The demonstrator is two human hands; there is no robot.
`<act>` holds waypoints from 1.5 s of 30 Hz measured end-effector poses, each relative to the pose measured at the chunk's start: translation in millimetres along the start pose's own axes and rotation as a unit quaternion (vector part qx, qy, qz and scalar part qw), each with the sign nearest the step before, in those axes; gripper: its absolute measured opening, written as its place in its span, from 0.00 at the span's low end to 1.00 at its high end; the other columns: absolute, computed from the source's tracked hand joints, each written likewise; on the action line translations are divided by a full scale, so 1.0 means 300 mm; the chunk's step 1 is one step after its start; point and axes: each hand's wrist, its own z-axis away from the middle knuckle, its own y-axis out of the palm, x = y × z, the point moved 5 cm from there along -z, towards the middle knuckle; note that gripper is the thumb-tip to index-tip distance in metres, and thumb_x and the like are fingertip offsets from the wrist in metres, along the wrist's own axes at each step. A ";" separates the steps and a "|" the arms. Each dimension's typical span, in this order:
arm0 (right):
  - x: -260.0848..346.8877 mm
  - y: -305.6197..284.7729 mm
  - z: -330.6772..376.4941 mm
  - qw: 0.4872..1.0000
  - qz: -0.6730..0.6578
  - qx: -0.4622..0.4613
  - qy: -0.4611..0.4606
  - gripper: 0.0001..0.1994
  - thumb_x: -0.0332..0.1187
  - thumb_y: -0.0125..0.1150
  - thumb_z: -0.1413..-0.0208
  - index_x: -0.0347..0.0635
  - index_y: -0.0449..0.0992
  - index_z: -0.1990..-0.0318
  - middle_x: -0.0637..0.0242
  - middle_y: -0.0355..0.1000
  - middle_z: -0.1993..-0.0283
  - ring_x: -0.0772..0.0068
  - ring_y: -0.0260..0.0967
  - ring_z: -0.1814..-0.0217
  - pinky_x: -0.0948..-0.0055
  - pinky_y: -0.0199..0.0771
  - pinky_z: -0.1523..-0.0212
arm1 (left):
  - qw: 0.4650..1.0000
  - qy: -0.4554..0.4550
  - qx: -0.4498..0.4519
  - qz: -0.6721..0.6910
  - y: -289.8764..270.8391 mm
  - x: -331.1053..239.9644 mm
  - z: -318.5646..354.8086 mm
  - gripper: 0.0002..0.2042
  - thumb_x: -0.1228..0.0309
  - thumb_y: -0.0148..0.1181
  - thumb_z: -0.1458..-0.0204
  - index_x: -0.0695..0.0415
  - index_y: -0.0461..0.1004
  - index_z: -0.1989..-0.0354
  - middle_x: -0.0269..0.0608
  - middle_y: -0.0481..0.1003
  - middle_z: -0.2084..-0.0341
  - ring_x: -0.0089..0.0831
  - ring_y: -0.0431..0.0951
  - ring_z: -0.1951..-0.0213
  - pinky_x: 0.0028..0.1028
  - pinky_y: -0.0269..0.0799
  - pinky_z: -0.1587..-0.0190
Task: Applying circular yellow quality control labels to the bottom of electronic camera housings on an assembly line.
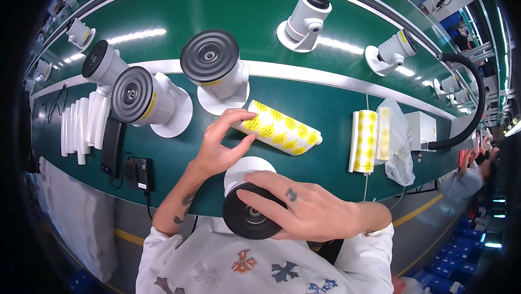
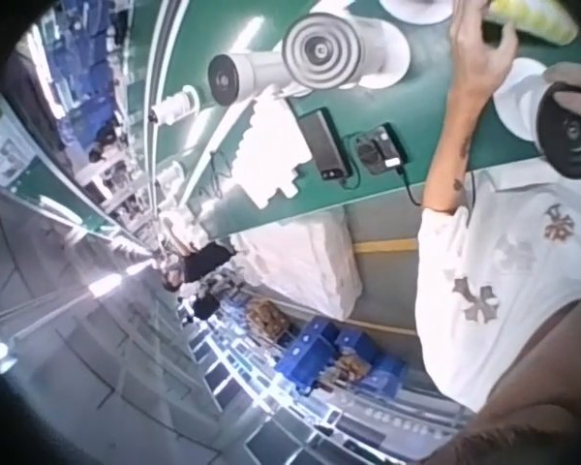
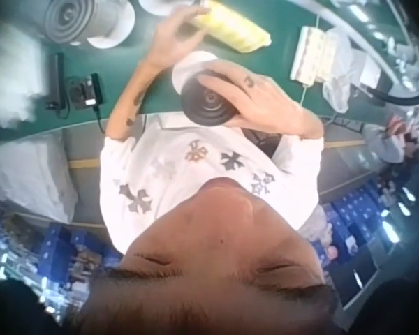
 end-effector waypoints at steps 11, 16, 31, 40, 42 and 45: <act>-0.264 -0.092 -0.063 0.958 0.049 -0.257 0.112 0.18 0.23 0.70 0.56 0.36 0.77 0.55 0.60 0.73 0.58 0.60 0.70 0.58 0.68 0.71 0.59 | 0.996 0.061 -0.025 0.067 0.008 -0.053 -0.026 0.26 0.87 0.61 0.55 0.62 0.70 0.44 0.47 0.77 0.58 0.38 0.77 0.55 0.32 0.74 0.52; -0.289 -0.060 -0.067 0.961 0.099 -0.249 0.069 0.12 0.26 0.69 0.54 0.39 0.79 0.60 0.63 0.74 0.60 0.62 0.72 0.65 0.66 0.72 0.66 | 0.994 -0.040 0.060 0.088 0.009 -0.040 -0.026 0.26 0.84 0.62 0.52 0.62 0.68 0.42 0.49 0.77 0.56 0.39 0.77 0.55 0.31 0.74 0.54; -0.113 -0.086 0.002 0.944 -0.079 -0.280 0.155 0.10 0.21 0.73 0.61 0.38 0.74 0.74 0.69 0.71 0.80 0.83 0.61 0.84 0.82 0.54 0.84 | 0.985 -0.116 0.041 -0.120 -0.044 0.104 0.106 0.29 0.71 0.76 0.63 0.64 0.73 0.49 0.48 0.76 0.59 0.37 0.76 0.56 0.32 0.72 0.53; -0.020 0.004 -0.058 0.956 -0.262 0.043 0.128 0.06 0.23 0.70 0.52 0.35 0.78 0.69 0.73 0.68 0.87 0.82 0.64 0.89 0.82 0.59 0.86 | 0.973 0.035 -0.128 -0.191 -0.124 -0.005 0.166 0.20 0.72 0.69 0.55 0.61 0.75 0.52 0.46 0.68 0.57 0.39 0.71 0.57 0.33 0.71 0.56; -0.030 0.024 -0.047 0.962 -0.224 0.022 0.155 0.06 0.26 0.69 0.51 0.37 0.76 0.70 0.74 0.64 0.89 0.78 0.62 0.90 0.78 0.56 0.88 | 0.977 0.065 -0.137 -0.149 -0.142 -0.053 0.188 0.17 0.71 0.67 0.53 0.62 0.76 0.55 0.47 0.69 0.57 0.41 0.72 0.57 0.34 0.71 0.55; -0.046 0.047 -0.023 0.970 -0.157 -0.023 0.186 0.06 0.29 0.67 0.49 0.41 0.74 0.72 0.75 0.60 0.91 0.74 0.60 0.92 0.74 0.53 0.89 | 0.982 0.100 -0.146 -0.071 -0.156 -0.107 0.235 0.12 0.68 0.63 0.50 0.62 0.77 0.60 0.49 0.71 0.58 0.45 0.74 0.56 0.37 0.73 0.55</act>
